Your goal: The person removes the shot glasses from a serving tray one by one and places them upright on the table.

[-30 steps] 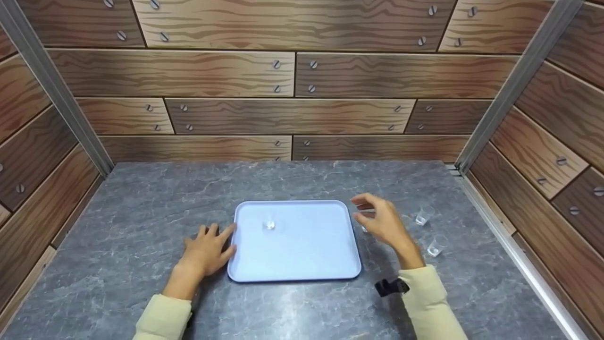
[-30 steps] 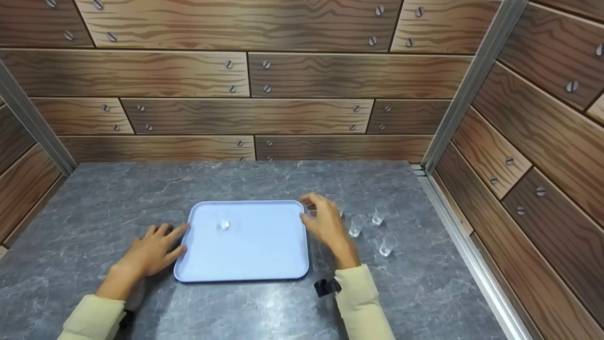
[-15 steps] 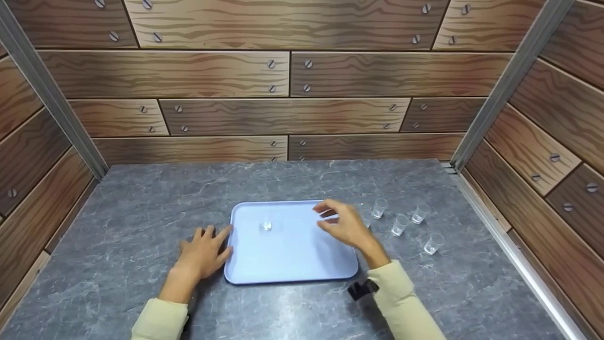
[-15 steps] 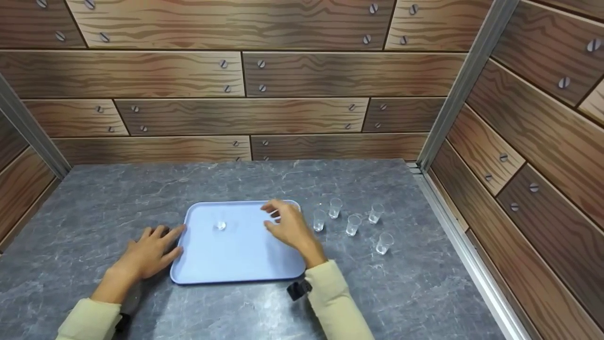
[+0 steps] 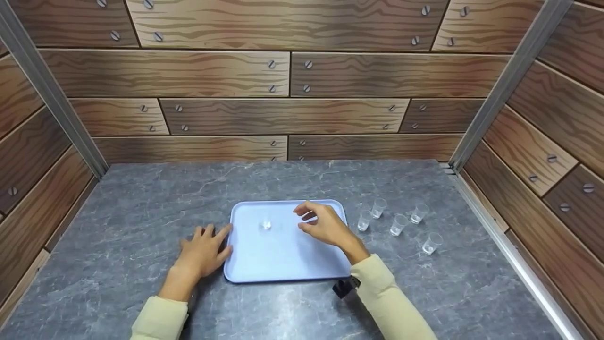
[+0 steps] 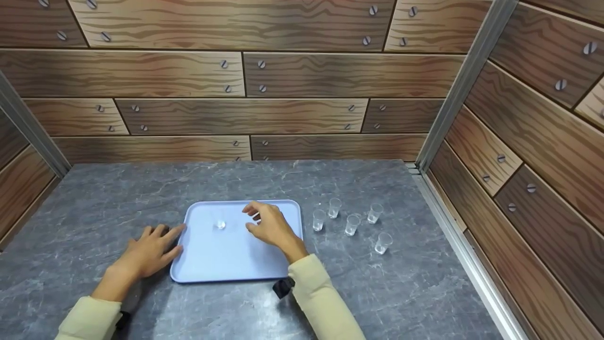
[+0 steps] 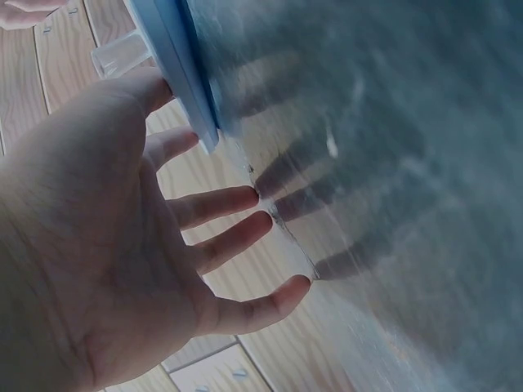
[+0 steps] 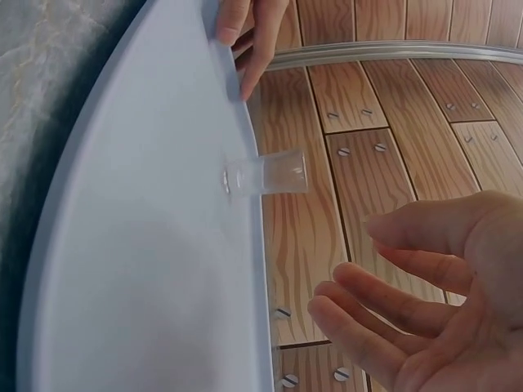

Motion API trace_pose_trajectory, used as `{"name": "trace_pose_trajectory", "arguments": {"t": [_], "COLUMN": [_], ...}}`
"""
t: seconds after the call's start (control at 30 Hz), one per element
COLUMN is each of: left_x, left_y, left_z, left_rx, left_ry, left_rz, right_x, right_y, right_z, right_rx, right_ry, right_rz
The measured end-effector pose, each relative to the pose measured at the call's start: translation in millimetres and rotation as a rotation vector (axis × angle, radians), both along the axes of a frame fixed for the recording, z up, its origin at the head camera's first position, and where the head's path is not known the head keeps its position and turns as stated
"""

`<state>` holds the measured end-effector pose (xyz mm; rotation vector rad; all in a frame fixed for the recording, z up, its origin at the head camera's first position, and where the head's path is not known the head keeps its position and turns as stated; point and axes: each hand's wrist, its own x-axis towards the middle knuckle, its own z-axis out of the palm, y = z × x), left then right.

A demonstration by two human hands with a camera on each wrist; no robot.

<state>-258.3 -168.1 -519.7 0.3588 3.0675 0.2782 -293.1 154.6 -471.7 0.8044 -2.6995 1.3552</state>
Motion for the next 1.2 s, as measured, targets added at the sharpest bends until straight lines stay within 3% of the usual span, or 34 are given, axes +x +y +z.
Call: {"name": "trace_pose_trajectory", "arguments": {"t": [0.23,0.47,0.87,1.2], "left_x": [3.8,5.5,3.1,1.2], "left_y": [-3.5,-3.7,0.4,2.1], "left_z": [0.7,2.9,1.2,2.4], "left_rx": [-0.015,-0.022,-0.012,-0.023], "left_ry": [-0.022,-0.03,-0.01,0.004], "left_rz": [0.012,0.019,0.003,0.001], "right_x": [-5.1,-12.7,-26.0,-39.3], "right_y": [-12.8,-19.1,-29.0,-43.1], "right_z": [0.6,1.4,-8.9,-10.0], "right_rx": [-0.037,-0.068,-0.077,-0.049], "right_ry": [-0.034,-0.026,-0.036,-0.174], "right_rz": [0.049,-0.004,0.008,0.015]}}
